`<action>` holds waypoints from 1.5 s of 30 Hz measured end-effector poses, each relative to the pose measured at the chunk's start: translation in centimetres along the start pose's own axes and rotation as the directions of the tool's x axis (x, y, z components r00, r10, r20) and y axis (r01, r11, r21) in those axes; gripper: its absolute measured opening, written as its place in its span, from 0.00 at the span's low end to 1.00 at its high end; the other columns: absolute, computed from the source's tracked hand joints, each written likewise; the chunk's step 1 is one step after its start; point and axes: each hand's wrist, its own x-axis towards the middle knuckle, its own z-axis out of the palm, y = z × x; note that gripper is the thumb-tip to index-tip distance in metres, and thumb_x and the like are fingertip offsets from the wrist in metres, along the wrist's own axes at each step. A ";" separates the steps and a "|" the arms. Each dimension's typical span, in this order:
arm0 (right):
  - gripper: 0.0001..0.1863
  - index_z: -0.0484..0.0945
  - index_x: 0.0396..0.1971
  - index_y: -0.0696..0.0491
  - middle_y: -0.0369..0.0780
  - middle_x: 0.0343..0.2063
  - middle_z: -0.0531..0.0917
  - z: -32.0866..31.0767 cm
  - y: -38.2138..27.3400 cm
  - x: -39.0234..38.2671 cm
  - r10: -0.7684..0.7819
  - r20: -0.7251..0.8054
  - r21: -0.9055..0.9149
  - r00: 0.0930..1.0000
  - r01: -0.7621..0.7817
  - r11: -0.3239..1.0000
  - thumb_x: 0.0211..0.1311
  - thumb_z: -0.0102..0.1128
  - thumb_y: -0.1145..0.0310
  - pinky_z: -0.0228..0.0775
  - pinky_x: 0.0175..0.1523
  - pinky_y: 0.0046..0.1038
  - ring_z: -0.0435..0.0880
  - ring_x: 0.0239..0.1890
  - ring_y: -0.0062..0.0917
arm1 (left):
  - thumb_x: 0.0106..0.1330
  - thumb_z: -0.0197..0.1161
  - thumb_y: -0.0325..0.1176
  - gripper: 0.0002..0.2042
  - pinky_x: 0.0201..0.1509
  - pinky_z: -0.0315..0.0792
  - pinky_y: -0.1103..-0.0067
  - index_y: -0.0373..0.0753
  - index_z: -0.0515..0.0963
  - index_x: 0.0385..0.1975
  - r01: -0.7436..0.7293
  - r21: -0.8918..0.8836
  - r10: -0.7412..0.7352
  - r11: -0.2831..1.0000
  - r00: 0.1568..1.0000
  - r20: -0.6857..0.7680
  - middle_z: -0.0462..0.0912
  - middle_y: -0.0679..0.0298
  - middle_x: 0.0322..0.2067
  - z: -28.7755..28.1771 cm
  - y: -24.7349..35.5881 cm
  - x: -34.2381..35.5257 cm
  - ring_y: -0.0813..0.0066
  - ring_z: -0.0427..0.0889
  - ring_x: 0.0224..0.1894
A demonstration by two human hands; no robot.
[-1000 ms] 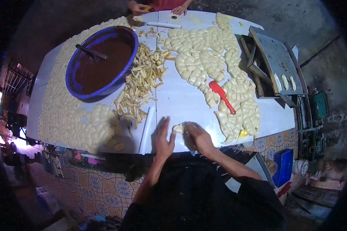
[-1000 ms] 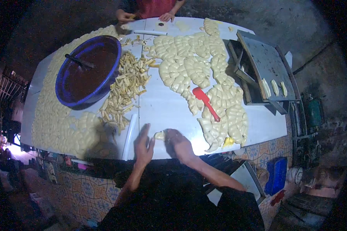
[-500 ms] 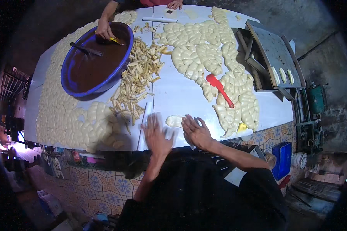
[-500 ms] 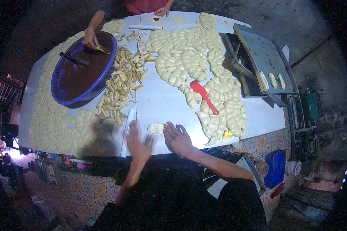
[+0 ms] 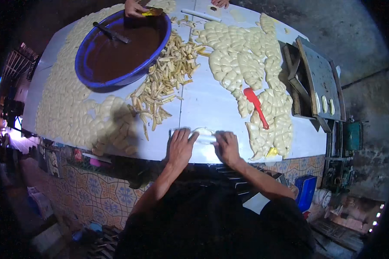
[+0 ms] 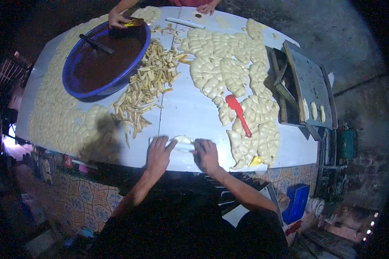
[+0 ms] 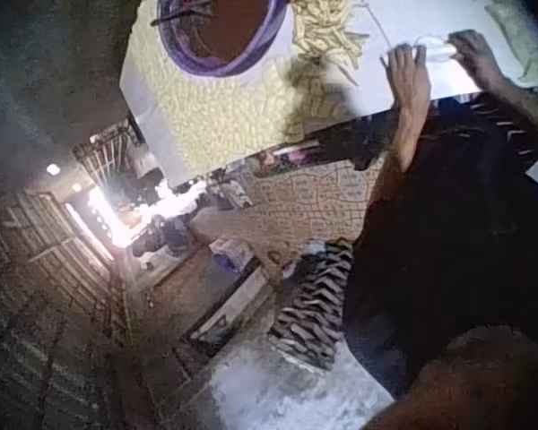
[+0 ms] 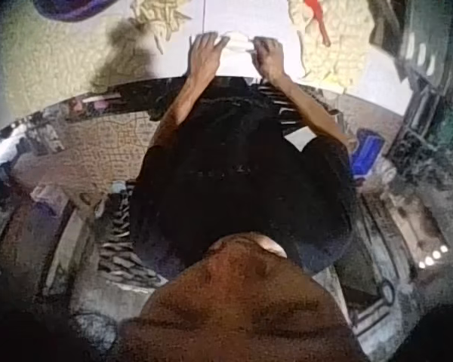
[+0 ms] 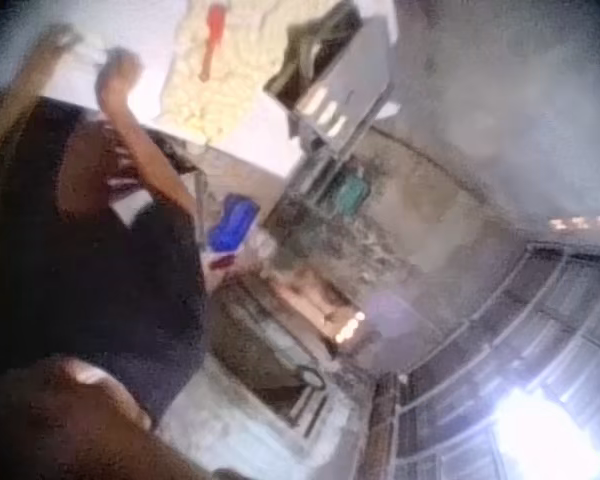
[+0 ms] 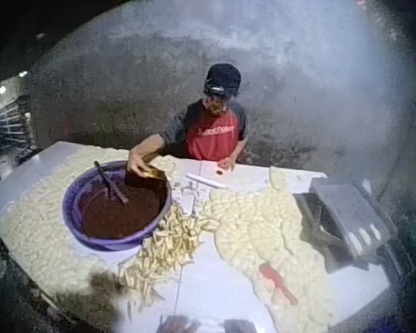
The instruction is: The person prepares pastries by flattening dough portions using a roller and hands, spreading chocolate filling with a spatula, adding banana slices, rolling the dough closed by hand, and placing the shaped pastries onto a baking tray.
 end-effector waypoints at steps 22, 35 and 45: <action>0.24 0.77 0.61 0.40 0.53 0.56 0.73 0.0 7.9 11.4 0.314 -0.125 -0.348 0.941 -0.338 0.874 0.67 0.60 0.52 0.65 0.57 0.47 0.72 0.57 0.48 | 0.78 0.42 0.50 0.34 0.72 0.36 0.34 0.39 0.46 0.78 0.280 0.202 -0.244 0.938 0.952 -0.187 0.49 0.47 0.77 6.5 -4.4 20.5 0.48 0.42 0.79; 0.17 0.88 0.38 0.52 0.48 0.31 0.86 -5.1 21.0 9.0 0.380 0.017 -0.301 0.925 -0.358 0.884 0.55 0.70 0.55 0.65 0.59 0.47 0.77 0.49 0.48 | 0.57 0.58 0.22 0.35 0.57 0.69 0.61 0.41 0.67 0.70 0.115 0.057 -0.114 0.992 0.993 -0.008 0.77 0.52 0.47 1.6 -3.1 8.2 0.53 0.74 0.51; 0.14 0.80 0.49 0.63 0.43 0.32 0.87 -7.7 3.5 27.2 0.257 0.211 0.383 0.943 -0.322 0.866 0.69 0.64 0.71 0.77 0.31 0.27 0.84 0.26 0.22 | 0.61 0.57 0.26 0.31 0.59 0.68 0.58 0.48 0.70 0.68 0.246 -0.020 -0.246 0.969 0.969 0.006 0.73 0.52 0.48 1.1 -3.6 0.5 0.49 0.72 0.55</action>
